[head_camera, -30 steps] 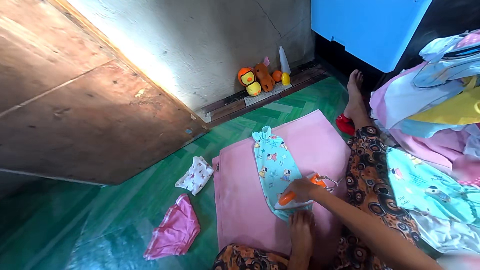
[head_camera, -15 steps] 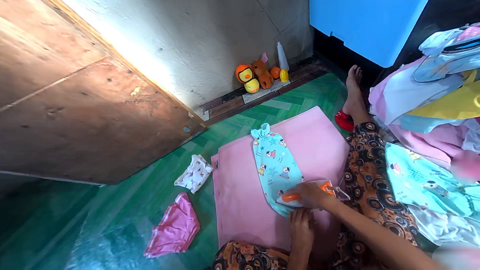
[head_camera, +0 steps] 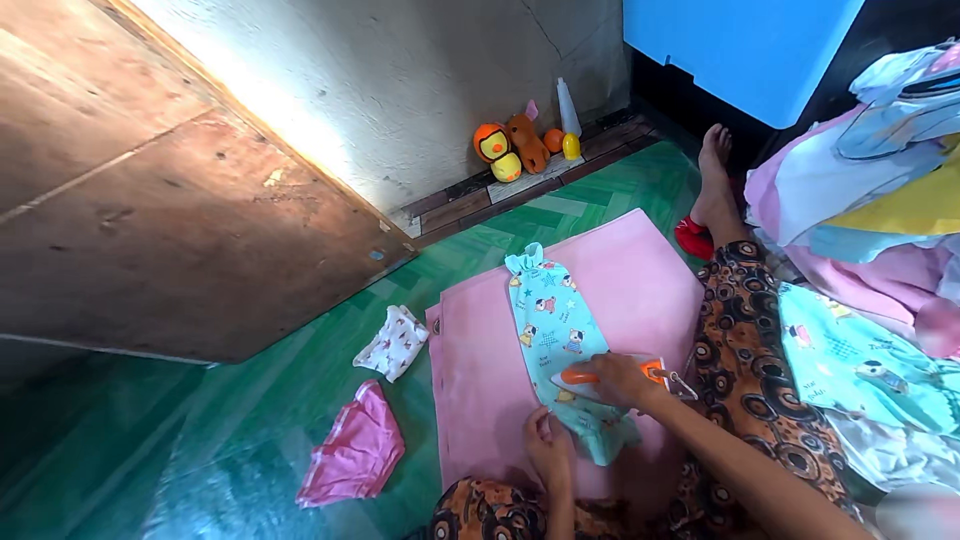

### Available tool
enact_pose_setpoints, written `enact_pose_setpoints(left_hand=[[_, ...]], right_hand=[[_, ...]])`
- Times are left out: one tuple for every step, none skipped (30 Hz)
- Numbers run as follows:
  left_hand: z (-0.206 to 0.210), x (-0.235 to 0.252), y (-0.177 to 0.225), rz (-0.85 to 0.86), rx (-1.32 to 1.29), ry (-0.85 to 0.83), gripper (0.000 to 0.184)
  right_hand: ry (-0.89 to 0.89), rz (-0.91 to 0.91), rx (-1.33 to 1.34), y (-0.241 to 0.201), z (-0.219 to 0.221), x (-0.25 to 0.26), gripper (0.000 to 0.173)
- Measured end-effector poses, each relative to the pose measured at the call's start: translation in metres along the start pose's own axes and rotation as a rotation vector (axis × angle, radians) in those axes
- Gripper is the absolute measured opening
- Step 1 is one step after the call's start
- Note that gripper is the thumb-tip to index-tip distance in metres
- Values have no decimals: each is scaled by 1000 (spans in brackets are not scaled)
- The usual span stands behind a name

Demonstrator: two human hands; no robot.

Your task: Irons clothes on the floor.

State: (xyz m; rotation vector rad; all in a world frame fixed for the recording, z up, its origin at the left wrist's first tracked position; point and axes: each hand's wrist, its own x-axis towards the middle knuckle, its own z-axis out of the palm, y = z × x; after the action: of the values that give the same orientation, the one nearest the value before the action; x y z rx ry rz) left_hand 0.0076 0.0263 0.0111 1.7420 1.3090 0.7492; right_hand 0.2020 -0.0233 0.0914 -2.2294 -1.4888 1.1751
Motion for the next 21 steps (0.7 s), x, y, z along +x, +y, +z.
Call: enact_pose_setpoints(left_hand=[[-3, 2, -5, -63, -25, 13, 24], [-3, 2, -8, -120, -56, 15, 25], [-3, 2, -8, -177, -92, 2, 27], [-2, 0, -6, -239, -126, -21, 30], [-1, -2, 0, -302, -151, -46, 33], [1, -3, 4, -353, -163, -60, 35], [3, -5, 8, -385, -162, -73, 37], [4, -5, 9, -410, -160, -92, 37], [5, -5, 10, -436, -159, -117, 36], [5, -4, 10, -468, -160, -147, 34], [6, -4, 8, -487, -153, -170, 32], [7, -4, 7, -505, -147, -195, 30], [8, -4, 7, -521, -141, -225, 30], [7, -4, 6, -533, -131, -261, 31], [7, -5, 5, -535, -118, -295, 31], [7, -6, 4, -531, -99, -322, 31], [7, -7, 2, -539, -86, -348, 32], [6, -7, 2, -554, -77, -365, 33], [6, -7, 2, -568, -65, -368, 33], [6, -7, 3, -585, -64, -366, 34], [6, -8, 4, -602, -75, -363, 34]], right_hand=[[-8, 2, 4, 0, 0, -2, 54], [-14, -3, 9, 1, 1, -5, 53], [-21, -11, 13, 2, 3, -9, 52], [-22, -24, 11, 4, 5, -12, 52], [-19, -34, 7, 6, 8, -14, 52], [-10, -45, 0, 7, 11, -15, 51], [1, -52, -10, 8, 12, -15, 51], [13, -52, -22, 8, 13, -14, 50], [24, -53, -33, 7, 14, -11, 51], [29, -49, -41, 5, 13, -7, 51], [30, -44, -38, 2, 10, -3, 52], [34, -39, -37, -2, 7, 3, 53], [41, -38, -36, -6, 4, 10, 53], [52, -39, -30, -10, 0, 18, 54], [58, -38, -20, -15, -5, 26, 55], [57, -31, -7, -21, -10, 34, 56], [53, -23, 0, -27, -15, 42, 56], [47, -17, -4, -32, -19, 51, 57], [39, -16, -9, -37, -22, 59, 58], [22, -20, -9, -40, -24, 65, 59], [-7, -30, -17, -42, -25, 70, 58]])
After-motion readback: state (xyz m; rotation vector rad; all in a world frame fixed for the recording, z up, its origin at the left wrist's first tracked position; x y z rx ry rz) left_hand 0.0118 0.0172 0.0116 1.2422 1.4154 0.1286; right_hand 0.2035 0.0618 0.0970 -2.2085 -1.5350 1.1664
